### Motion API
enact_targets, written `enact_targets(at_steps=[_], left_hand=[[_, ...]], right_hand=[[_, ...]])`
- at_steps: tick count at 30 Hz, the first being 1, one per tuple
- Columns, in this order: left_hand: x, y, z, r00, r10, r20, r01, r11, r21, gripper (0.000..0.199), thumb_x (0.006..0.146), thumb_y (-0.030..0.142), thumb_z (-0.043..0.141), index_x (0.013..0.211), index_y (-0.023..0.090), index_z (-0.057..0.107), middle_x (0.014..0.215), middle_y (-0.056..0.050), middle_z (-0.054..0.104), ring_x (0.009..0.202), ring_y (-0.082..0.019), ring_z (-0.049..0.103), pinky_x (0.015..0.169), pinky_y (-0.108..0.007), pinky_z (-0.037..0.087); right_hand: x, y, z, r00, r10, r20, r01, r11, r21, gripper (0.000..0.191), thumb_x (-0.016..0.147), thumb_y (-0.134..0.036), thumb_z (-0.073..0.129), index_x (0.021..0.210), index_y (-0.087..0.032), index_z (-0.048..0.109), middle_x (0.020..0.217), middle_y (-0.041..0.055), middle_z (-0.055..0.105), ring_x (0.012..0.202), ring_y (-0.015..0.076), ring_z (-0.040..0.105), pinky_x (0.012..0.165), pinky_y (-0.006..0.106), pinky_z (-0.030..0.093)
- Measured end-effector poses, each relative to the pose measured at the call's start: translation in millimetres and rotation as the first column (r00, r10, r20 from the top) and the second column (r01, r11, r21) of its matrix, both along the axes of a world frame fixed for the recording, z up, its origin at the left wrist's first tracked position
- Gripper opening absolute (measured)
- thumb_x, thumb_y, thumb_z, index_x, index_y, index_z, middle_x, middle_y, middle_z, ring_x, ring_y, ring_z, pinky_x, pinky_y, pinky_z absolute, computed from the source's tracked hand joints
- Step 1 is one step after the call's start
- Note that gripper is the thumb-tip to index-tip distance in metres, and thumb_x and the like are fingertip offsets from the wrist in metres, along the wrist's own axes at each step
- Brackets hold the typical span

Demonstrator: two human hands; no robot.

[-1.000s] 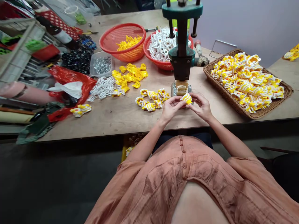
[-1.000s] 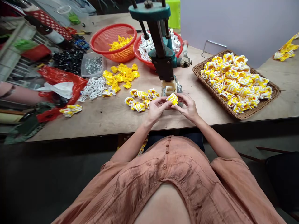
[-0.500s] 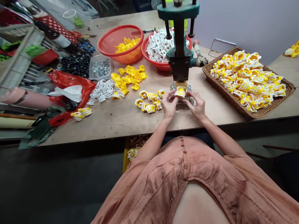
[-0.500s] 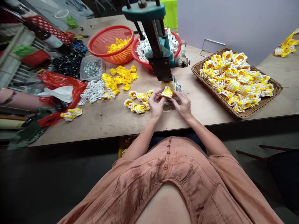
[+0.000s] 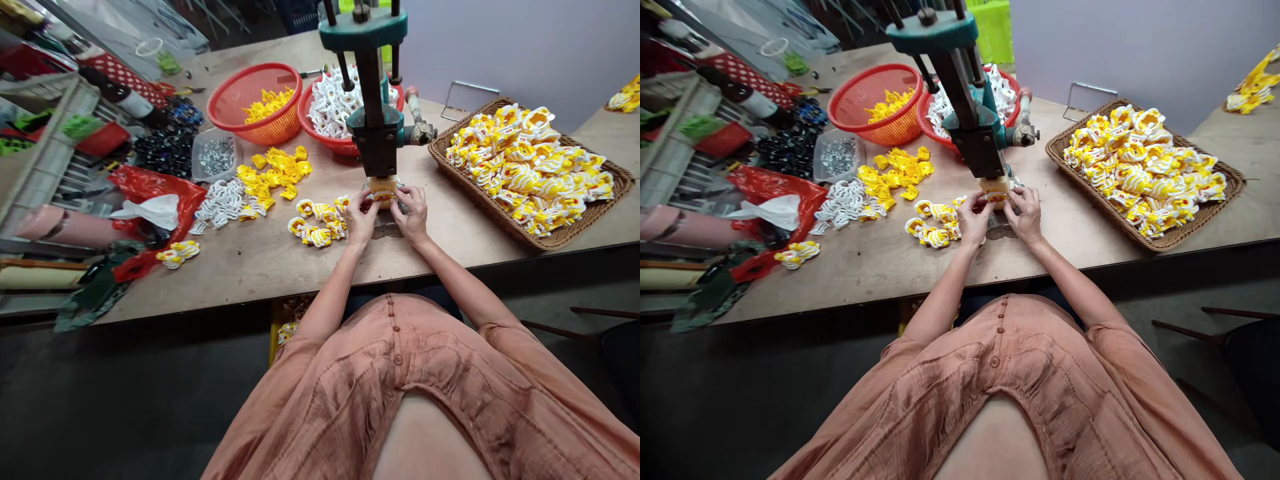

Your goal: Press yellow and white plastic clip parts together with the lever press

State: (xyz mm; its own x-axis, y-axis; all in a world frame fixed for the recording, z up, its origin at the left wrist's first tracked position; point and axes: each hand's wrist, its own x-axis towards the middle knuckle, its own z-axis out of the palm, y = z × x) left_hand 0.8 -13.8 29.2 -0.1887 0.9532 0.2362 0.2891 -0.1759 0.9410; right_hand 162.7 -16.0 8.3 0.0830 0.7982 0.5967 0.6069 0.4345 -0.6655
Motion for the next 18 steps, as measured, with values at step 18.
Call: enact_targets(at_steps=[18], left_hand=[[-18,19,6.1,0.946,-0.123,-0.300,0.158,0.983,0.095,0.010,0.093,0.029,0.078,0.095,0.019,0.081,0.107,-0.007,0.068,0.104,-0.022,0.070,0.098,-0.035,0.058]], right_hand=[[10,0,6.2,0.983,0.135,0.123,-0.131,0.990,-0.042,0.029,0.101,-0.023,0.053,0.118,-0.023,0.076,0.131,0.0145,0.071,0.129,0.0336,0.059,0.115,0.059,0.048]])
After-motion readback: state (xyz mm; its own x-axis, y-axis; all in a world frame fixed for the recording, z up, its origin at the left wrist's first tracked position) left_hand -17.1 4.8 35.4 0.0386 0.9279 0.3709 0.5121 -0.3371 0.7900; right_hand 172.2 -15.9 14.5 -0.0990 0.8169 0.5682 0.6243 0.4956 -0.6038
